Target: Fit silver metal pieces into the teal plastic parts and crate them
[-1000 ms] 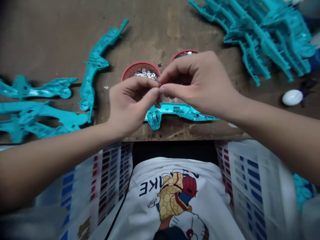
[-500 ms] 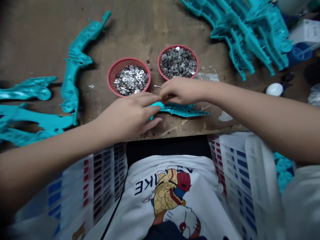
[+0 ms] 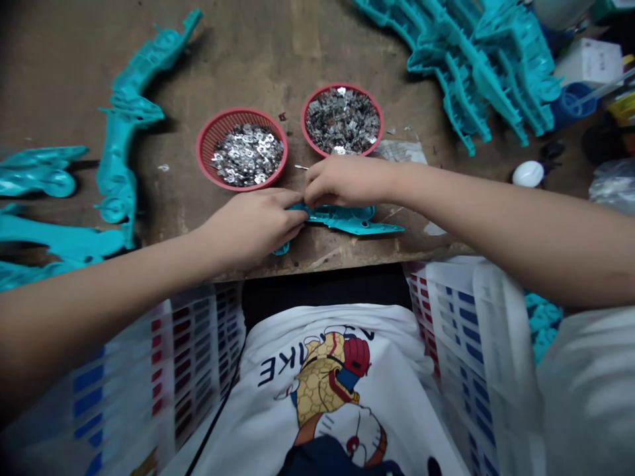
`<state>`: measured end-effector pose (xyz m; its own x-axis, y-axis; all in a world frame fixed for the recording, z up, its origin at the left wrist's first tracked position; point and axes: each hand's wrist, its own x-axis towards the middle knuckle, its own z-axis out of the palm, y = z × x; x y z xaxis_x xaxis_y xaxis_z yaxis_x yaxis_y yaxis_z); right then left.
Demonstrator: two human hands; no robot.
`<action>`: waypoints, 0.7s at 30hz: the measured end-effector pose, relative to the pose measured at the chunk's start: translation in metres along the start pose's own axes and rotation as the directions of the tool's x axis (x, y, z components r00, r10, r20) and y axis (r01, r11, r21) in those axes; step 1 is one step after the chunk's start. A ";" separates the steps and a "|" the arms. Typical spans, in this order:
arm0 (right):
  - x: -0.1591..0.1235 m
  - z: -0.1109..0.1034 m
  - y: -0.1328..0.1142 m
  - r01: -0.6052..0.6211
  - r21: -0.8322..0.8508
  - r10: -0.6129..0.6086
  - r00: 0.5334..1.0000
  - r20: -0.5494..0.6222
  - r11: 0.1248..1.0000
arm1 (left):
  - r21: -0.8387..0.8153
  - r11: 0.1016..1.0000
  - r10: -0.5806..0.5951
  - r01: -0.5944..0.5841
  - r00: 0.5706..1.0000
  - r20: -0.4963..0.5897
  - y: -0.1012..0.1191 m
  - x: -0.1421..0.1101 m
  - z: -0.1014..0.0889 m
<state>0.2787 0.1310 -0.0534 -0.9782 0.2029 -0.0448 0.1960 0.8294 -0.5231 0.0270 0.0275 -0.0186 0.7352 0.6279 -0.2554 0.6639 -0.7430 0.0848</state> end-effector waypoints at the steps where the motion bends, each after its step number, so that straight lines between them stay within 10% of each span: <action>1: 0.001 0.000 -0.002 -0.013 -0.018 0.013 1.000 0.007 1.000 | 0.013 1.000 0.014 -0.014 1.000 -0.004 -0.001 0.000 0.001; 5: 0.009 -0.009 -0.019 -0.253 -0.176 0.253 0.967 -0.025 0.951 | 0.026 0.999 0.019 -0.018 0.999 -0.031 -0.005 0.001 0.003; 9: 0.014 -0.021 -0.044 -0.606 -0.395 0.635 0.769 -0.070 0.690 | 0.008 1.000 -0.027 0.028 0.999 -0.045 -0.003 0.002 0.002; 13: 0.018 -0.024 -0.060 -0.704 -0.455 0.794 0.608 0.011 0.546 | -0.002 1.000 -0.018 0.018 1.000 -0.021 -0.004 0.001 0.002; 21: 0.015 -0.029 -0.062 -0.719 -0.380 0.779 0.628 0.006 0.582 | 0.007 0.999 -0.054 0.054 0.998 -0.027 -0.008 0.001 0.005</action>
<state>0.2539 0.0972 0.0031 -0.4617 0.7700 -0.4403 0.8435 0.5347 0.0507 0.0215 0.0331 -0.0243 0.7019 0.6729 -0.2334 0.7016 -0.7097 0.0640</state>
